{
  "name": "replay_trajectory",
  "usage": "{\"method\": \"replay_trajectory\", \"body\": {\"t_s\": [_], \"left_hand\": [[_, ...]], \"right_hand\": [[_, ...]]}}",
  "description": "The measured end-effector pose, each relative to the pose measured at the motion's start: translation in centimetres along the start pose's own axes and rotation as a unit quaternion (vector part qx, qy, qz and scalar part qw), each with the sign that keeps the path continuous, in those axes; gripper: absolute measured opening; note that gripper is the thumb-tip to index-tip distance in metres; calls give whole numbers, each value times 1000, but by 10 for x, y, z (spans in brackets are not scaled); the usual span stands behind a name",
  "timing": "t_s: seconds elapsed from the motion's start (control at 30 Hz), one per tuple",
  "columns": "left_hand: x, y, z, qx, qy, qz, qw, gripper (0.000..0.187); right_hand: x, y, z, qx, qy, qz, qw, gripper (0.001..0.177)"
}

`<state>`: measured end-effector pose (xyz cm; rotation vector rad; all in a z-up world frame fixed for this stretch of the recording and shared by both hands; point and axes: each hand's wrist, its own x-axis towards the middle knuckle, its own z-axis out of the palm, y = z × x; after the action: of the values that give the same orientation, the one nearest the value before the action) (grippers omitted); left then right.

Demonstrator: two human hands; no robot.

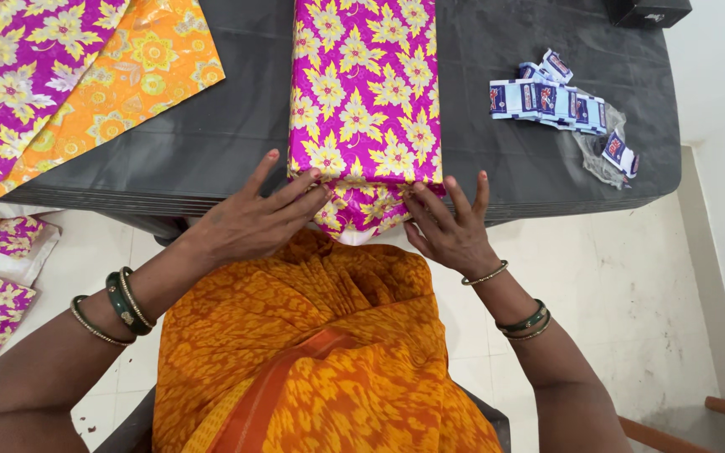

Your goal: The person wraps a rectangular sweets box with floral wrapping paper. They place the box on the paper, fold the paper around it, smooth the edges, and secure the folds with adhesive tape. The wrapped box is left on the table.

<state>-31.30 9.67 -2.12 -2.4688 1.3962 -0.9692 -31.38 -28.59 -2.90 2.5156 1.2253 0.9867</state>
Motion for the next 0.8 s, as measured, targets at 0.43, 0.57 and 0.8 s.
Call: {"method": "replay_trajectory", "body": {"t_s": [0.43, 0.57, 0.8], "left_hand": [[-4, 5, 22, -48, 77, -21, 996, 39], [3, -2, 17, -193, 88, -57, 976, 43], [15, -13, 4, -250, 99, -67, 961, 44]], "right_hand": [[-3, -8, 8, 108, 44, 91, 989, 28], [1, -8, 4, 180, 54, 124, 974, 27], [22, 4, -6, 206, 98, 109, 967, 28]]}}
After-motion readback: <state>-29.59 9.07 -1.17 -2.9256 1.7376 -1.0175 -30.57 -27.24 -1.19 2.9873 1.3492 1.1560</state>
